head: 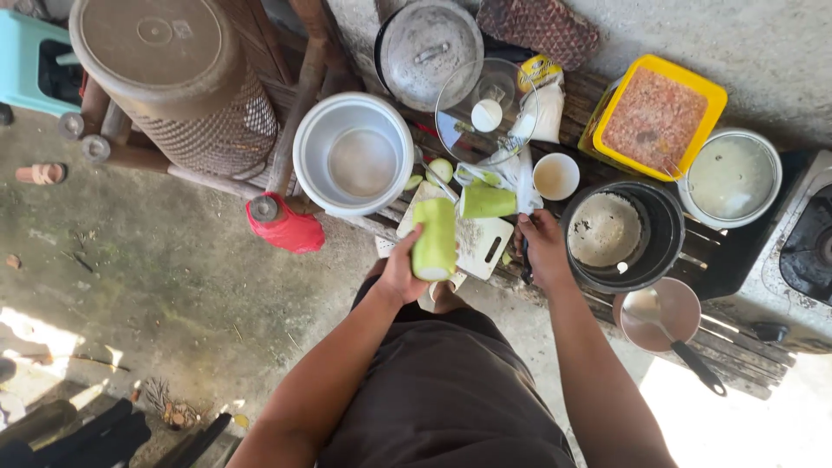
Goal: The person is peeling and cutting a bottle gourd (upo) on a cutting board in an outdoor kitchen setting.
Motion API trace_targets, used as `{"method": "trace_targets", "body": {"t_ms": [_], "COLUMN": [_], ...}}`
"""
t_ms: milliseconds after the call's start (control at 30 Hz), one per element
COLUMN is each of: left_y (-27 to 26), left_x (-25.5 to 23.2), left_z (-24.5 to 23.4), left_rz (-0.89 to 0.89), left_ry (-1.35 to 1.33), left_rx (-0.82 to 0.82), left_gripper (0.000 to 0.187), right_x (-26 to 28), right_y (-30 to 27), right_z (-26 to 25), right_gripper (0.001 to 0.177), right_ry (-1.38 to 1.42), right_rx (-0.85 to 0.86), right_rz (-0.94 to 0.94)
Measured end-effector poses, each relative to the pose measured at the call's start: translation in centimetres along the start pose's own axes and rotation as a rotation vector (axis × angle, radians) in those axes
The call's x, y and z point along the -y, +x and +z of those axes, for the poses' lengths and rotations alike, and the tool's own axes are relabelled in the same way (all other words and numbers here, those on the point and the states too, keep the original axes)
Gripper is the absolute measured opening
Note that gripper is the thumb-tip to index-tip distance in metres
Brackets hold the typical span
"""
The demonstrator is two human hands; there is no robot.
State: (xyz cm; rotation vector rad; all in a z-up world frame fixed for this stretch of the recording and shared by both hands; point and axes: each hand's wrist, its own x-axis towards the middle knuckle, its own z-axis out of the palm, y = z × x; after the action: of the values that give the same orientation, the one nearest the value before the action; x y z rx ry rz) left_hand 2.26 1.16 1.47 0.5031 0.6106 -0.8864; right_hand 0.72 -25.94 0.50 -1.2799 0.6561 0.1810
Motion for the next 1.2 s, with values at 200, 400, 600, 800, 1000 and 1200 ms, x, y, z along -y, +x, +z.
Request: {"method": "trace_targets", "body": {"t_ms": [200,400,600,800,1000,1200], "left_y": [0.4,1.0,2.2,3.6,5.5,6.5], "left_x": [-4.7,-8.3,-9.8,-10.6,-9.6,-7.4], "left_z": [-2.3,-1.5,-2.9,-4.2,-4.5,-4.3], "left_rz": [0.092,0.053,-0.093,-0.178,-0.218,-0.342], "left_ry": [-0.126,0.019,0.030,0.105,0.101,0.128], "left_rx": [0.158,0.106,0.126,0.128,0.160,-0.038], "left_gripper": [0.065,0.067,0.068,0.068,0.065,0.065], "right_x": [-2.7,-2.7,-3.5,-7.0,-10.1,-11.2], "right_y": [5.8,8.1,5.7,1.9,-0.2,-0.8], "right_z": [-0.2,3.8,5.0,5.3,7.0,6.1], "right_gripper": [0.025,0.050,0.059,0.053,0.048,0.021], "right_ry": [-0.839,-0.969,-0.971,-0.935,-0.889,-0.507], "right_rx": [-0.163,-0.062,-0.153,-0.250,-0.395,-0.472], "right_rz": [-0.431,-0.593,-0.266,-0.234,-0.200,-0.091]}}
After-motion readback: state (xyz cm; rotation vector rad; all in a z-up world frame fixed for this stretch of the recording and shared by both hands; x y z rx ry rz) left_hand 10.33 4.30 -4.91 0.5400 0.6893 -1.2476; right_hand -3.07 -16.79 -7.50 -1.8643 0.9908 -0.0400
